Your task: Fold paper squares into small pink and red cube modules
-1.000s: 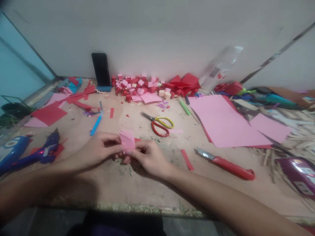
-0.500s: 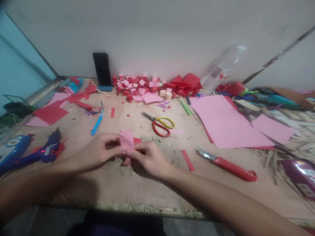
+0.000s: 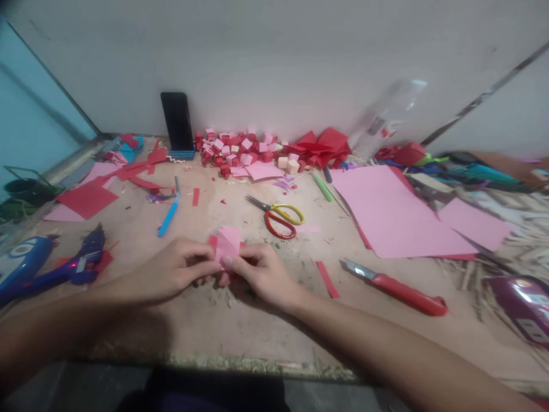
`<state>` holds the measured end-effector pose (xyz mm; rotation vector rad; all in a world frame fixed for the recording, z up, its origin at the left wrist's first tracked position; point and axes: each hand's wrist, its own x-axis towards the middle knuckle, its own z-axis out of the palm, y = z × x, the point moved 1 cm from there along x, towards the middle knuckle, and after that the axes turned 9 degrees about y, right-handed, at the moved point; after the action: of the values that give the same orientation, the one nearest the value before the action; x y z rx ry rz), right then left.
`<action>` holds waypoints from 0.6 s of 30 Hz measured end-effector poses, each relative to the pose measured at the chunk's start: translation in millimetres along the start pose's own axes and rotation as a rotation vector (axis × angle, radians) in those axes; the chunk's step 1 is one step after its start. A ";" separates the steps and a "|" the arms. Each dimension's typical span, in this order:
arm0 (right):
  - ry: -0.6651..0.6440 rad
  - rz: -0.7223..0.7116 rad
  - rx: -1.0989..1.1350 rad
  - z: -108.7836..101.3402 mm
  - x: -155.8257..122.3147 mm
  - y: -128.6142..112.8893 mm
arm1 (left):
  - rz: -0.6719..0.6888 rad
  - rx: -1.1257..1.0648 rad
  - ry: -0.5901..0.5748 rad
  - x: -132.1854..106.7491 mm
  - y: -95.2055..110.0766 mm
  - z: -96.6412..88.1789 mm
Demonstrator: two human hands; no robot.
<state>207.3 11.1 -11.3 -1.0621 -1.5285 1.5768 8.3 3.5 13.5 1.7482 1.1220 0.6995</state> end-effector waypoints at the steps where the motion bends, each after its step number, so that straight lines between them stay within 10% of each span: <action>1: -0.008 0.001 0.001 -0.4 0.0 1.4 | 0.000 -0.004 -0.015 -0.3 0.6 -0.2; 18: -0.057 -0.037 0.006 -0.7 0.8 3.7 | 0.022 0.012 -0.010 -2.1 -2.3 -0.4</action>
<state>207.9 11.9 -15.0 -0.9874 -1.5714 1.5982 6.3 2.2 11.6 1.7746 1.1041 0.6983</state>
